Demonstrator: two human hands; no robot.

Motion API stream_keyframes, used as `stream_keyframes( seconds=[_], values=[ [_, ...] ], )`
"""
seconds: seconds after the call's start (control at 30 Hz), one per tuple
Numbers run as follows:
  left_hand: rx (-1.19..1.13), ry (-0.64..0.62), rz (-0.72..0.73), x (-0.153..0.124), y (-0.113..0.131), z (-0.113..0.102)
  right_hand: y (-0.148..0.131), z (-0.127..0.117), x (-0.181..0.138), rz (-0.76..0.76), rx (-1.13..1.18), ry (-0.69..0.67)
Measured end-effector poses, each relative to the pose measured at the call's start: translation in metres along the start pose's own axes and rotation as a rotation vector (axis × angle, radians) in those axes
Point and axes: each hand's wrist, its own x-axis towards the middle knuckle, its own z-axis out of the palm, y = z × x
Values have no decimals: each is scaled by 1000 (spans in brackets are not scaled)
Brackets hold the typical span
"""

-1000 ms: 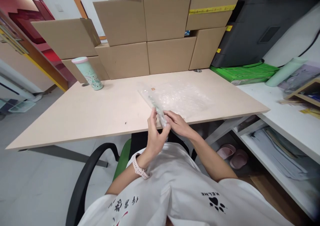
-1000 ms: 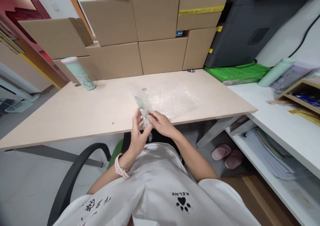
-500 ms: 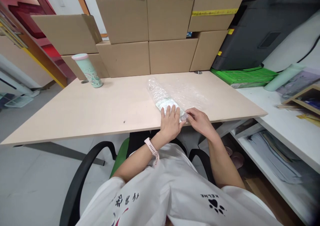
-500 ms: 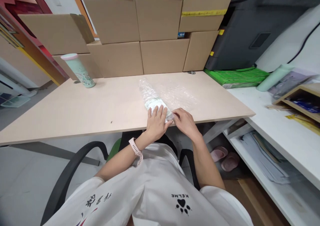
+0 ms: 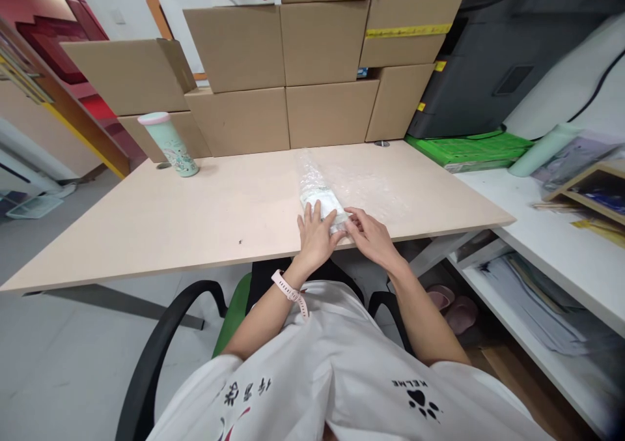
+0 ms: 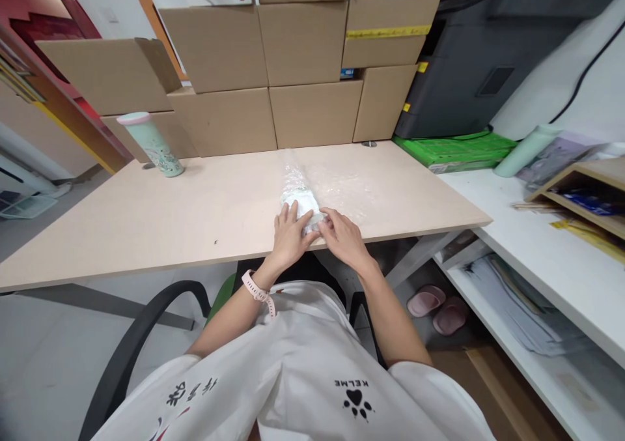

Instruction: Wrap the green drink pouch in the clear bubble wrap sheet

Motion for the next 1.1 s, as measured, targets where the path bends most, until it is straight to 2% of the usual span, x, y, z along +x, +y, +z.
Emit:
stream_keyframes(
  seconds=[0.1,0.2,0.3,0.4,0.5,0.57,0.67,0.8,0.87,0.97,1.1],
  values=[
    [-86,22,20,0,-10,1,-8,3,-2,-58,-97,8],
    [-260,80,-29,1,-21,2,-14,5,-4,-54,-133,-2],
    [-596,122,-163,2,-30,-2,-18,9,-6,-59,-185,3],
    [-959,113,-325,-4,-30,-10,-22,14,-7,-85,-205,-5],
    [-1122,159,-311,-16,-17,-19,-26,16,-8,-143,-91,-44],
    [-1091,194,-203,-24,-7,-25,-29,14,-9,-186,-5,-87],
    [-857,188,-19,-27,5,-28,-29,7,-9,-233,77,-164],
    [-517,155,205,-14,14,-15,-17,-2,-10,-216,101,-233],
    [-416,128,240,-7,19,-4,-7,-4,-10,-189,85,-244],
    [-338,100,216,2,29,10,5,-8,-9,-142,76,-254],
    [-214,75,181,7,35,16,9,-17,-9,-99,2,-262]
  ],
)
